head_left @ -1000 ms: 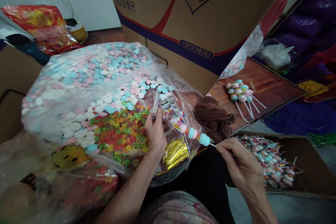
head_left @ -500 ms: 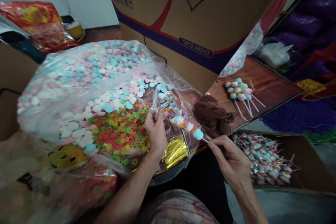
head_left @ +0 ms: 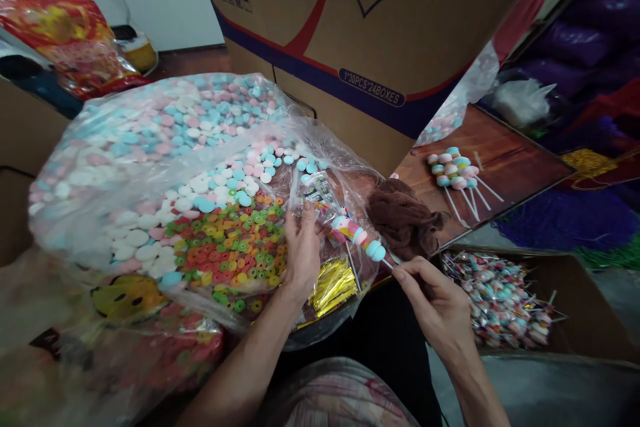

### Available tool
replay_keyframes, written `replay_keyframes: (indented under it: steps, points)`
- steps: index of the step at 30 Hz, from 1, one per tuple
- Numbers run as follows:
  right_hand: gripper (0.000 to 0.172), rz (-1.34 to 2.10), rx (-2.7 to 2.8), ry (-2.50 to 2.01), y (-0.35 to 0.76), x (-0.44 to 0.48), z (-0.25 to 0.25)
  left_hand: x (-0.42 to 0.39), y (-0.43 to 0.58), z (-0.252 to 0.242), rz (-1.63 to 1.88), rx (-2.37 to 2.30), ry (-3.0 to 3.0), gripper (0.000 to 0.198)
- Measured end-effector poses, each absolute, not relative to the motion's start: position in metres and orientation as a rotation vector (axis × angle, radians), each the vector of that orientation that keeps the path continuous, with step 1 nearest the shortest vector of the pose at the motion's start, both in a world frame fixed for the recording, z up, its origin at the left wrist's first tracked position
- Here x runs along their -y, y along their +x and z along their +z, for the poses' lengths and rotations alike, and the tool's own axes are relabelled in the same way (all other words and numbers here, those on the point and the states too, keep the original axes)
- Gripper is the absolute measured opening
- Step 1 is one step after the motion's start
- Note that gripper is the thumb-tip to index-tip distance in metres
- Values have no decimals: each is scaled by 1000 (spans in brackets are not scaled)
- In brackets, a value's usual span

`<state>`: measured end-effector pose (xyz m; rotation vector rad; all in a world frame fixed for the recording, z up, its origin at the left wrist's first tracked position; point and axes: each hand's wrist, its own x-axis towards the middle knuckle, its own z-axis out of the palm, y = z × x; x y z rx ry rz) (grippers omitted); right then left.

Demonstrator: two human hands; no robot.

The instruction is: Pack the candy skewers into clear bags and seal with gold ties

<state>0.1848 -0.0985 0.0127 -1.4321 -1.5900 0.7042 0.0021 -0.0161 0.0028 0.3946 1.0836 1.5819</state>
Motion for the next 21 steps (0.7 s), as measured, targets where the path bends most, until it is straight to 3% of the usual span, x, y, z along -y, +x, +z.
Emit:
replay_keyframes:
  steps: [8,16,21]
  points:
    - [12,527,1814,-1303,162,98,4,21,13,5,1403,-914,320,30]
    - [26,1046,1434,-1468,144,106,5,25,16,6,1332,-872,316,32]
    - [26,1265,1123,-1397,129,102,5,27,16,6,1282,-824,361,34]
